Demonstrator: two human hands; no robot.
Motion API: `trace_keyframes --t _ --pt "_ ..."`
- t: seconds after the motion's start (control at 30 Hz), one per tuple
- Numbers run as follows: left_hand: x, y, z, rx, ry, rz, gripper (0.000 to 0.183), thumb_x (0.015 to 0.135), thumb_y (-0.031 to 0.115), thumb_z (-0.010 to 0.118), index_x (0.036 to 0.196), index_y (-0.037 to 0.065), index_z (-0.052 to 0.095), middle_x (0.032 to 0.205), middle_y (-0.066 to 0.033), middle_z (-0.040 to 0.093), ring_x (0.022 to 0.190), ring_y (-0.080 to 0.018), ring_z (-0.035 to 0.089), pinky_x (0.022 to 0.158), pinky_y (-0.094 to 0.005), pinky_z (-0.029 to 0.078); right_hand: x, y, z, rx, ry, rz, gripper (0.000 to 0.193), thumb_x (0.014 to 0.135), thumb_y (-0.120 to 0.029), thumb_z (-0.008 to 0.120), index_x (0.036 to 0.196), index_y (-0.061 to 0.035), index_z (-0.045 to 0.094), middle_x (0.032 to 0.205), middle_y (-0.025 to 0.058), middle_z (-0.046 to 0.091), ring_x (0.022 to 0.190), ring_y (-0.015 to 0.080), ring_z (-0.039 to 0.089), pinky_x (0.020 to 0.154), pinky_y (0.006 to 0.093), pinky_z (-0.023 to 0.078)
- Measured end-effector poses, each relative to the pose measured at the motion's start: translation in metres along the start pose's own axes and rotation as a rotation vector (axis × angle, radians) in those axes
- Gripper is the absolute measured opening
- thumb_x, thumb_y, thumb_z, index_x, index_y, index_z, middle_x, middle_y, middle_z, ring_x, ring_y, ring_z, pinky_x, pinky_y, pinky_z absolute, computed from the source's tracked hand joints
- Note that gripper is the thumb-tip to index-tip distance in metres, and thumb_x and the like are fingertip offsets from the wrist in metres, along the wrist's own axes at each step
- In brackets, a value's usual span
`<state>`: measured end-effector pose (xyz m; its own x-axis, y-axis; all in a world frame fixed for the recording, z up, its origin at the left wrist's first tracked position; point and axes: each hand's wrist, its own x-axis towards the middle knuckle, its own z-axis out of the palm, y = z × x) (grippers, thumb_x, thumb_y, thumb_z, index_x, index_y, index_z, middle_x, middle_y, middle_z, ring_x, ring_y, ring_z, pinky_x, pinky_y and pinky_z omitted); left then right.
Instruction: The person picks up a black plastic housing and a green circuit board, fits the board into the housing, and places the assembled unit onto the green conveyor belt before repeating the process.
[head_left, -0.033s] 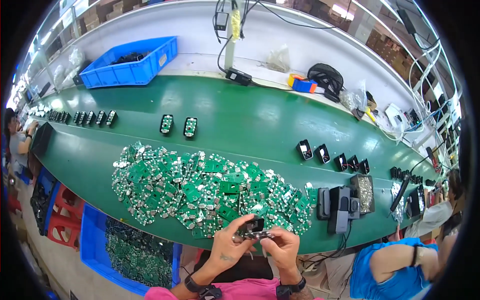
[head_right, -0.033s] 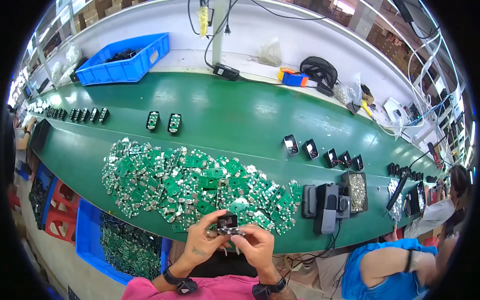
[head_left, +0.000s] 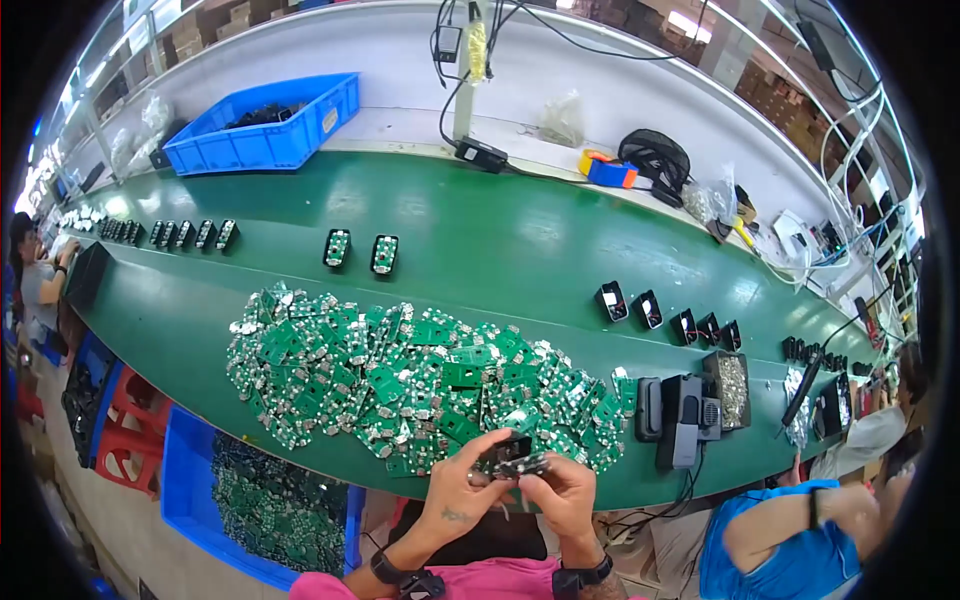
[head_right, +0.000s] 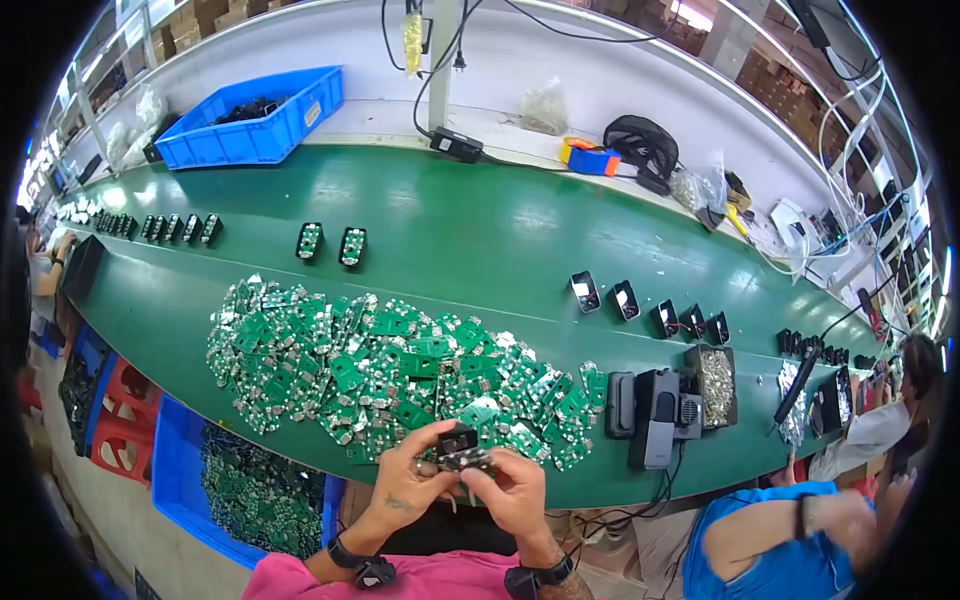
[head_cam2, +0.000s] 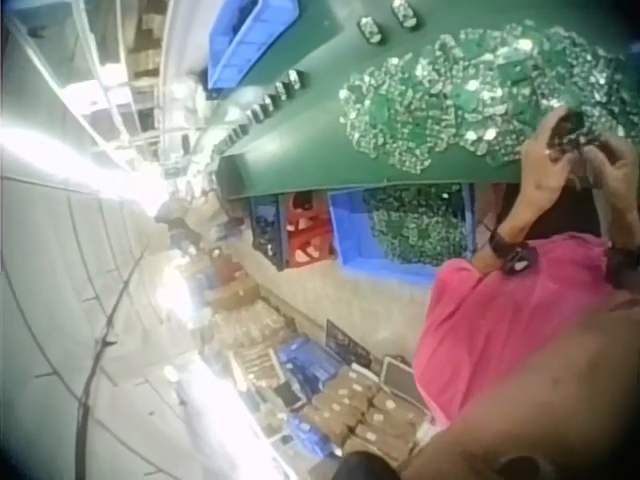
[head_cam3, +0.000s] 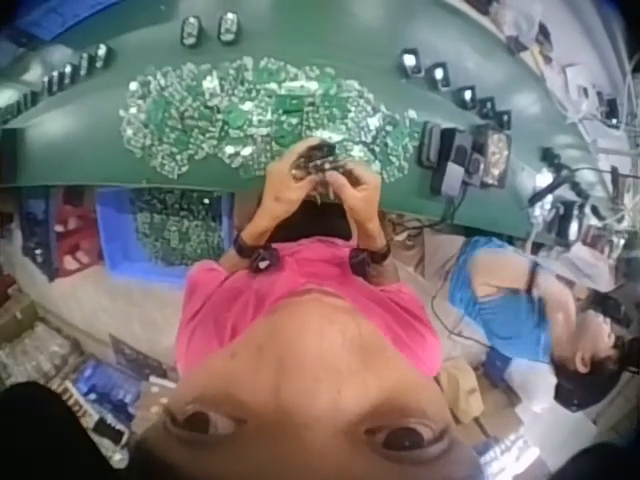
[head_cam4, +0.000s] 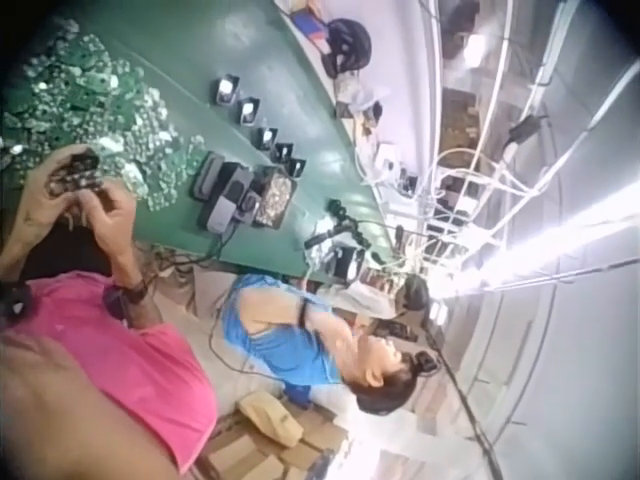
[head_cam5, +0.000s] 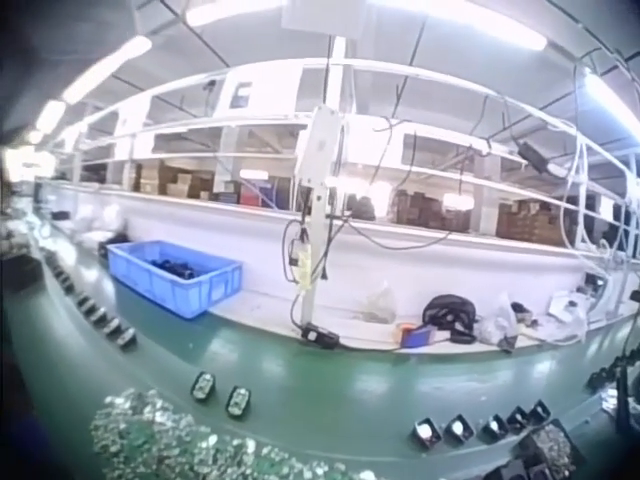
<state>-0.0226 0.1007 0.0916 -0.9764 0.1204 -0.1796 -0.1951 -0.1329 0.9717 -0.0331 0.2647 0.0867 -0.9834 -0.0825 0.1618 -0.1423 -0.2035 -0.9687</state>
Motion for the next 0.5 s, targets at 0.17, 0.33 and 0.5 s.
trace_keyframes --t 0.17,0.33,0.5 --pt "0.006 -0.005 0.005 0.027 0.052 0.199 0.052 0.08 -0.014 0.065 0.13 0.001 0.058 0.125 -0.0134 0.056 0.089 -0.0207 0.071 0.072 -0.0289 0.062 0.008 0.003 -0.013 -0.188 0.03 0.225 0.017 0.091 -0.008 0.067 0.078 0.0019 0.068 0.065 0.0022 0.065 0.053 0.0053 0.056 0.046 0.0204 0.041" --pt "0.011 -0.005 0.007 0.172 0.055 0.264 0.051 0.079 -0.014 0.065 0.128 0.002 0.06 0.125 -0.0143 0.056 0.094 -0.02 0.07 0.072 -0.0278 0.062 0.016 -0.021 -0.013 -0.302 -0.019 0.267 0.024 0.09 -0.012 0.07 0.07 0.0008 0.066 0.056 0.0005 0.061 0.048 0.0045 0.053 0.044 0.021 0.039" --pt "0.009 -0.004 0.0 0.402 0.127 0.396 0.057 0.075 -0.008 0.07 0.128 0.01 0.062 0.124 -0.014 0.06 0.086 -0.0148 0.07 0.066 -0.0263 0.059 0.019 -0.037 -0.012 -0.427 -0.201 0.321 0.025 0.089 -0.017 0.07 0.072 0.0006 0.068 0.054 0.002 0.06 0.048 0.0047 0.051 0.044 0.0253 0.039"
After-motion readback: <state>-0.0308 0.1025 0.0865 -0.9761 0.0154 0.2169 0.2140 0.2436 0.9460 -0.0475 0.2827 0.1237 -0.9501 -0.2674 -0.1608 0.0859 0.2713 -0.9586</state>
